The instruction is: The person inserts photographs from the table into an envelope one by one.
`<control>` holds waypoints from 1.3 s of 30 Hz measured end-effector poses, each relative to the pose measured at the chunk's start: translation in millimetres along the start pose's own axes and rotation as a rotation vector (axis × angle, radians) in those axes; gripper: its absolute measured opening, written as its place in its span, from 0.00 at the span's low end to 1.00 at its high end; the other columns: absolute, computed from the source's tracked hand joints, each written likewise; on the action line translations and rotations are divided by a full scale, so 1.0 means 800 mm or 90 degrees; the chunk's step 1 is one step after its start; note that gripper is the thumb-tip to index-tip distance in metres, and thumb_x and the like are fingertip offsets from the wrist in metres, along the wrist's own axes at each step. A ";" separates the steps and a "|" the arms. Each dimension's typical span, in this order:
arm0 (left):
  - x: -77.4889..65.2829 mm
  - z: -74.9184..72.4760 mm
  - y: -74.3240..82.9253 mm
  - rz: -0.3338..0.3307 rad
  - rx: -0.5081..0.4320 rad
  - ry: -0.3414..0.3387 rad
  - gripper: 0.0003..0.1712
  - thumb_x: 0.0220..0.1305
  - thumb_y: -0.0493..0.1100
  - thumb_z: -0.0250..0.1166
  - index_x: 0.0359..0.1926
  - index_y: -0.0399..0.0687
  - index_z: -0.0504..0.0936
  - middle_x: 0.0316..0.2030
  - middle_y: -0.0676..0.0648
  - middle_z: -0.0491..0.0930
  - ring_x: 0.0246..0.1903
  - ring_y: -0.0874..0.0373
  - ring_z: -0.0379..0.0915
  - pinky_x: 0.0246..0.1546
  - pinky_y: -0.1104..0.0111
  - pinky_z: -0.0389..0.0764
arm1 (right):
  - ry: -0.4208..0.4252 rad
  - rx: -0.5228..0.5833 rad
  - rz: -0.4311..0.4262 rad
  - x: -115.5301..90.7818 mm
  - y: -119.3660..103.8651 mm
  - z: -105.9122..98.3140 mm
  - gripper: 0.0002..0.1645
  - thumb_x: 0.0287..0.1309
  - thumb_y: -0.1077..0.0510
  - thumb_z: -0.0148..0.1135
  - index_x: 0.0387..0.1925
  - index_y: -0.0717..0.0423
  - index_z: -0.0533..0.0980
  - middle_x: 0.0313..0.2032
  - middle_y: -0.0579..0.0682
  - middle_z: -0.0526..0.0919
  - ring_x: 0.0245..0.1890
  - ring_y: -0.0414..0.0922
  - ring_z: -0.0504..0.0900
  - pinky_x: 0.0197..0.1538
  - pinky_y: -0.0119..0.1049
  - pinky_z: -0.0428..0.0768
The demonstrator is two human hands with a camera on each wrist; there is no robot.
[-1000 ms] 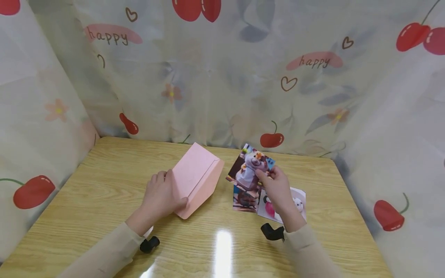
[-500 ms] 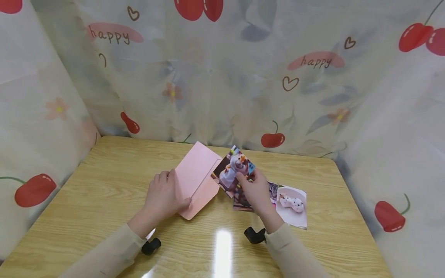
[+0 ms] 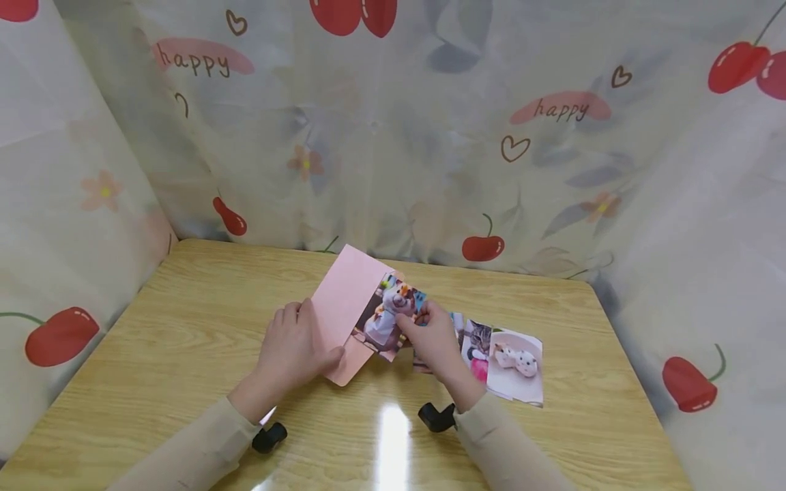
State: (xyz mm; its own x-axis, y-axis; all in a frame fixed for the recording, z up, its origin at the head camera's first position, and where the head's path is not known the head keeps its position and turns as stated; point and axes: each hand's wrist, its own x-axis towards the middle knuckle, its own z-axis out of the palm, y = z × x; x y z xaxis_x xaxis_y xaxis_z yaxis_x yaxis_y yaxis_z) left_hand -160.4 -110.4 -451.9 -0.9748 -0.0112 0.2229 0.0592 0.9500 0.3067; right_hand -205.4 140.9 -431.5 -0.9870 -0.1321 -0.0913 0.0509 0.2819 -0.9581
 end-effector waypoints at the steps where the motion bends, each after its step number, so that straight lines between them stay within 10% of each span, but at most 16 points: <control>1: 0.000 0.000 -0.001 -0.001 -0.001 -0.001 0.64 0.40 0.72 0.68 0.64 0.27 0.59 0.53 0.32 0.66 0.51 0.40 0.62 0.52 0.51 0.68 | -0.012 -0.006 0.000 0.001 0.000 0.001 0.20 0.57 0.48 0.68 0.39 0.57 0.71 0.27 0.58 0.81 0.14 0.51 0.76 0.13 0.40 0.69; 12: 0.003 -0.001 -0.005 -0.019 -0.006 -0.008 0.65 0.40 0.72 0.68 0.65 0.27 0.59 0.54 0.32 0.66 0.52 0.40 0.62 0.53 0.51 0.67 | -0.097 -0.079 -0.020 0.012 -0.006 0.004 0.19 0.58 0.51 0.68 0.47 0.54 0.74 0.30 0.55 0.83 0.25 0.56 0.84 0.31 0.57 0.79; 30: 0.005 0.004 0.000 -0.011 -0.012 -0.005 0.65 0.40 0.72 0.68 0.65 0.27 0.59 0.53 0.32 0.67 0.52 0.39 0.64 0.53 0.50 0.68 | -0.208 -0.122 0.017 0.012 -0.009 0.002 0.18 0.56 0.49 0.69 0.41 0.58 0.77 0.28 0.54 0.84 0.28 0.60 0.84 0.33 0.52 0.81; 39: 0.005 0.008 0.004 -0.013 -0.010 -0.002 0.63 0.40 0.72 0.68 0.63 0.27 0.60 0.52 0.31 0.67 0.51 0.39 0.65 0.52 0.50 0.69 | -0.099 -0.074 -0.011 0.009 -0.016 0.004 0.21 0.56 0.50 0.70 0.40 0.59 0.70 0.26 0.57 0.80 0.27 0.62 0.83 0.31 0.54 0.81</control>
State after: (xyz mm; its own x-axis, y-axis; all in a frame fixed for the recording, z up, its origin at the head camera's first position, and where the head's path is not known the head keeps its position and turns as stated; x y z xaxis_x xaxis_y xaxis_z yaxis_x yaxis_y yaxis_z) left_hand -165.4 -105.1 -455.9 -0.9764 -0.0291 0.2138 0.0432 0.9444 0.3259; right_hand -212.3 133.6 -420.7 -0.9514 -0.2810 -0.1256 0.0079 0.3856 -0.9226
